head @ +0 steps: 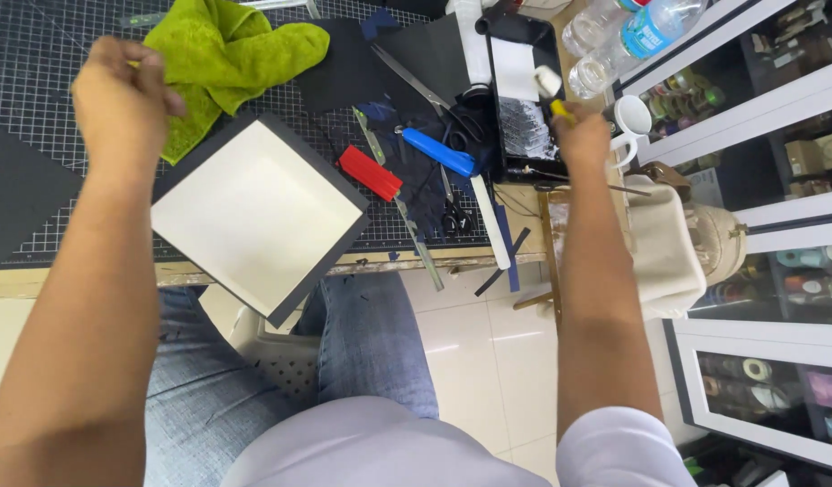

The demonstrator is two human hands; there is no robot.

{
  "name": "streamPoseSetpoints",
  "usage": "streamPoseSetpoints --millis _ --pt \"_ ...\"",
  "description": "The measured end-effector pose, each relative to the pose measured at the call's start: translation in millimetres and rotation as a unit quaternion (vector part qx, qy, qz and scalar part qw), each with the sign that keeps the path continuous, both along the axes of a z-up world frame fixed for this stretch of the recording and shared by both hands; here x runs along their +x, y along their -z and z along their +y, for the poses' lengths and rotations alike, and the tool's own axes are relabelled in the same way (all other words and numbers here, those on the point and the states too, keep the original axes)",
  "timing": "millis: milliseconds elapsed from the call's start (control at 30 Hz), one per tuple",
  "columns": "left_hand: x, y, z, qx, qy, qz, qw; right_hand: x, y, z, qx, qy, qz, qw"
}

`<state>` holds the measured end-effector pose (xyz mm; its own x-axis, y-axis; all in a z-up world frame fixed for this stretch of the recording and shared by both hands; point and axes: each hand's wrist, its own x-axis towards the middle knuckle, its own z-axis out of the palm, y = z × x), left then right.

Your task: Assembling and finishing a small box by lining it with black paper using adhesive and hand tools

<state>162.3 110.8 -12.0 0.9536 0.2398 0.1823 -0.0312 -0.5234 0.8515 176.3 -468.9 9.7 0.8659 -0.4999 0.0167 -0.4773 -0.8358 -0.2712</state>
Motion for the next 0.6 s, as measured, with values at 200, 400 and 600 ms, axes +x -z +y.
streamPoseSetpoints --millis 200,400,600 --pt "7 -13 3 0.01 0.141 -0.01 0.99 -38 -25 -14 -0.131 -0.072 0.13 0.98" --pt "6 -69 -42 0.006 0.277 0.252 0.927 1 62 -50 -0.079 -0.107 -0.015 0.991" --pt "21 -26 -47 -0.024 0.307 0.285 0.908 -29 42 -26 0.025 -0.073 -0.04 0.996"
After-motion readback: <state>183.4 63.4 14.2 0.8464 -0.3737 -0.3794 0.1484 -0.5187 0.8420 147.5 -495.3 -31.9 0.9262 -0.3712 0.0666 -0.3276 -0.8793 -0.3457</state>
